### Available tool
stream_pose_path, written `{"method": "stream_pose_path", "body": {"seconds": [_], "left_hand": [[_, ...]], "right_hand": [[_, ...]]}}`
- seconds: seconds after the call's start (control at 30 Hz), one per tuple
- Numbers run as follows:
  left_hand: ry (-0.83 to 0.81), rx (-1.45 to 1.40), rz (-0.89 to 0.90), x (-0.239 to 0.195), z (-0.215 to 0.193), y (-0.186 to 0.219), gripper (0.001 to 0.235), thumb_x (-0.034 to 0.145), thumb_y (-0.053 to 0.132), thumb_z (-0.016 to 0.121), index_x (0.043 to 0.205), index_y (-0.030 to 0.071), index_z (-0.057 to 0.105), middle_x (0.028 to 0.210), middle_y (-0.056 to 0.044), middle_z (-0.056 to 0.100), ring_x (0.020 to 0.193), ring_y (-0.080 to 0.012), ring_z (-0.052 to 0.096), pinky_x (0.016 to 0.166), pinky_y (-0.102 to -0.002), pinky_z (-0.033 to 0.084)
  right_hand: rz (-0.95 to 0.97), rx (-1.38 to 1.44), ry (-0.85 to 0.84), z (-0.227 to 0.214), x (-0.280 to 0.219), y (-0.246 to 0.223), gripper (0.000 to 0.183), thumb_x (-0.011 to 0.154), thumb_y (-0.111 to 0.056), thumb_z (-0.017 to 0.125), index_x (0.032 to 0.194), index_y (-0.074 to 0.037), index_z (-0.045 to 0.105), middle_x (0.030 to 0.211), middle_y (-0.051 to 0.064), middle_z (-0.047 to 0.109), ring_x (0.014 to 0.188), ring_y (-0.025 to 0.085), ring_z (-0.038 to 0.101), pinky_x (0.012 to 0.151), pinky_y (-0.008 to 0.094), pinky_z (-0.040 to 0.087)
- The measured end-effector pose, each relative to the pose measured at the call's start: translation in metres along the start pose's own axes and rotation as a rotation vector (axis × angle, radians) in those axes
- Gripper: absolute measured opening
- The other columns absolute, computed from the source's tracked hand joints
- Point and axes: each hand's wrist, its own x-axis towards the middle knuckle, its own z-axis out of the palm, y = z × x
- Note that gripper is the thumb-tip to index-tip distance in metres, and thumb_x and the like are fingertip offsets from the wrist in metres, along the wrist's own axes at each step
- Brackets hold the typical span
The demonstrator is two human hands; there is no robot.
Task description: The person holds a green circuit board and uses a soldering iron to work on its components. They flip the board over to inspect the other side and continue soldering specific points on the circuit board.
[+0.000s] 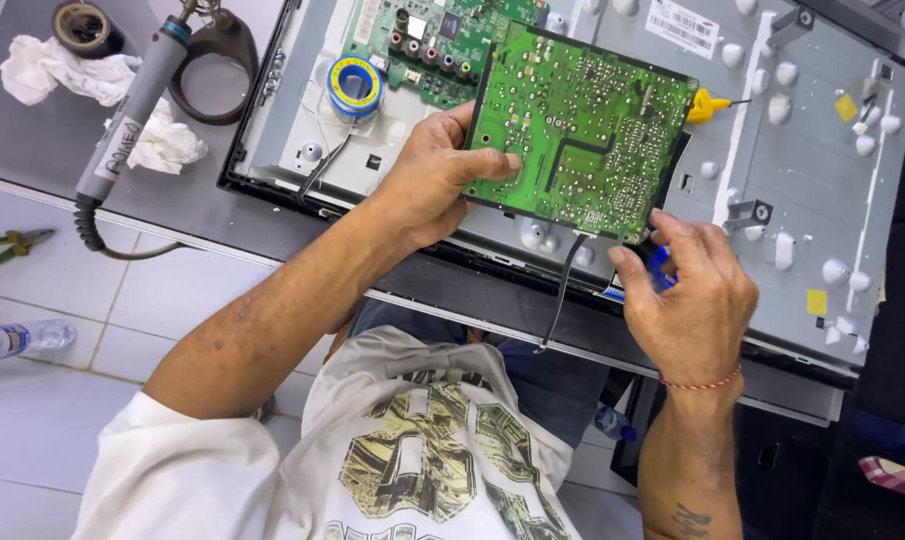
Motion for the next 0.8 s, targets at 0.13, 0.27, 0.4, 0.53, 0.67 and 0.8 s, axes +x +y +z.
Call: {"method": "stream_pose_path", "body": {"seconds": [0.13,0.27,0.4,0.53,0.67,0.8], "left_hand": [[0.01,-0.089,-0.048,-0.003,0.0,0.01,0.025,0.071,-0.013,0.071,0.087,0.004,0.065,0.077,-0.007,0.069,0.068,-0.0151,0.064,0.066,-0.028,0.054],[0.029,-0.242,-0.08,-0.007,0.004,0.025,0.03,0.069,-0.012,0.069,0.095,0.001,0.062,0.082,-0.009,0.065,0.074,-0.0203,0.062,0.068,-0.033,0.055],[0.081,-0.301,-0.003,-0.015,0.02,0.054,0.024,0.068,-0.01,0.071,0.086,0.003,0.062,0.083,-0.007,0.068,0.073,-0.0208,0.065,0.068,-0.032,0.056],[0.016,-0.3,0.082,-0.013,0.028,0.068,0.026,0.072,-0.01,0.066,0.096,-0.002,0.063,0.092,-0.014,0.068,0.082,-0.0293,0.069,0.075,-0.041,0.061],[0.075,-0.089,0.111,-0.005,0.028,0.038,0.033,0.064,-0.012,0.071,0.093,0.002,0.064,0.084,-0.009,0.067,0.075,-0.0217,0.063,0.067,-0.039,0.056],[-0.047,0.062,0.075,0.007,0.021,-0.001,0.032,0.067,-0.013,0.072,0.093,0.004,0.065,0.091,-0.007,0.068,0.079,-0.0179,0.062,0.068,-0.033,0.053]], "right_hand": [[0.013,-0.187,-0.035,0.005,-0.006,0.014,0.036,0.093,-0.031,0.078,0.114,-0.002,0.075,0.108,0.015,0.069,0.091,0.031,0.068,0.067,0.044,0.054],[0.016,-0.297,-0.039,0.007,-0.008,0.029,0.021,0.092,-0.026,0.077,0.107,-0.011,0.076,0.095,0.008,0.072,0.086,0.03,0.067,0.067,0.041,0.051],[0.028,-0.248,-0.068,-0.001,-0.013,0.037,0.018,0.092,-0.025,0.077,0.105,-0.013,0.078,0.098,0.007,0.075,0.089,0.027,0.069,0.065,0.04,0.051],[0.068,-0.219,-0.069,-0.001,-0.015,0.036,0.02,0.091,-0.027,0.078,0.108,-0.015,0.077,0.09,0.005,0.069,0.076,0.027,0.066,0.057,0.04,0.049],[0.06,-0.128,-0.041,-0.006,-0.014,0.036,0.021,0.091,-0.024,0.08,0.106,-0.01,0.077,0.089,0.006,0.069,0.078,0.024,0.065,0.06,0.038,0.049],[0.113,0.14,0.103,-0.017,-0.006,0.026,0.015,0.095,-0.002,0.073,0.107,0.005,0.075,0.095,0.015,0.072,0.074,0.022,0.063,0.068,0.035,0.049]]}}
